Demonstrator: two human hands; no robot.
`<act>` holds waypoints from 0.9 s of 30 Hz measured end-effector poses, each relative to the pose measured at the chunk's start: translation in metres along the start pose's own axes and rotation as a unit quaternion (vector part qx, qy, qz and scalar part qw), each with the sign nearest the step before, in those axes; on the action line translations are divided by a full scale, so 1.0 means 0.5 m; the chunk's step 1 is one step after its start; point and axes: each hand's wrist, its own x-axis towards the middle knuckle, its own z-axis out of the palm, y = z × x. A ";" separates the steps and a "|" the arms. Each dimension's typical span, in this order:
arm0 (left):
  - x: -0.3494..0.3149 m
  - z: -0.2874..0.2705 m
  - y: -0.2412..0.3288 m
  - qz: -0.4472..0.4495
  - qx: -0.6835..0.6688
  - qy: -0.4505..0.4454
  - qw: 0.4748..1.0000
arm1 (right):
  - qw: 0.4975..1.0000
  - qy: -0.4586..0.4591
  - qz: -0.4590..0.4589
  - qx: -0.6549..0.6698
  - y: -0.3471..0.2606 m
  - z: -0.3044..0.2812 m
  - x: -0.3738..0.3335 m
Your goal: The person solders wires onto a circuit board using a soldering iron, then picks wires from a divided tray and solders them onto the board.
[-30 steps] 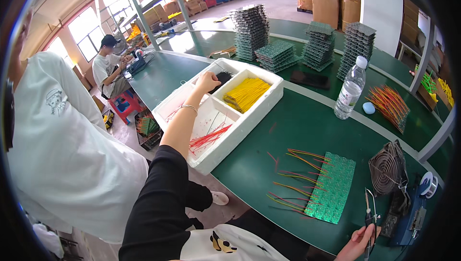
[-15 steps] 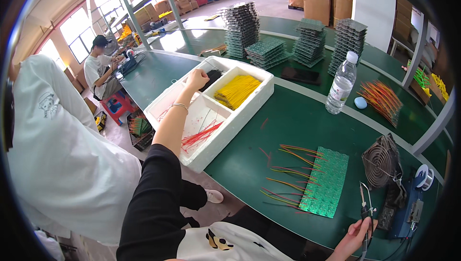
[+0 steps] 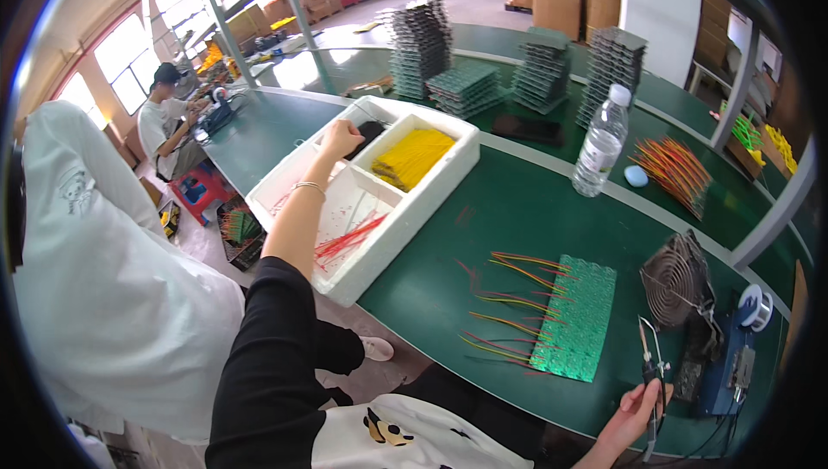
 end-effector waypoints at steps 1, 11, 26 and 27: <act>0.003 0.000 0.006 -0.006 0.010 -0.012 1.000 | 1.000 -0.023 0.002 0.003 0.002 -0.011 0.004; 0.022 0.003 -0.067 0.041 0.011 0.030 0.999 | 0.999 -0.047 0.021 -0.005 -0.009 0.036 0.004; 0.012 -0.006 -0.046 0.039 0.001 -0.007 0.999 | 0.999 -0.034 0.024 0.005 -0.016 0.032 -0.003; 0.012 -0.006 -0.047 0.038 0.001 -0.007 0.999 | 0.999 -0.034 0.025 0.004 -0.015 0.032 -0.004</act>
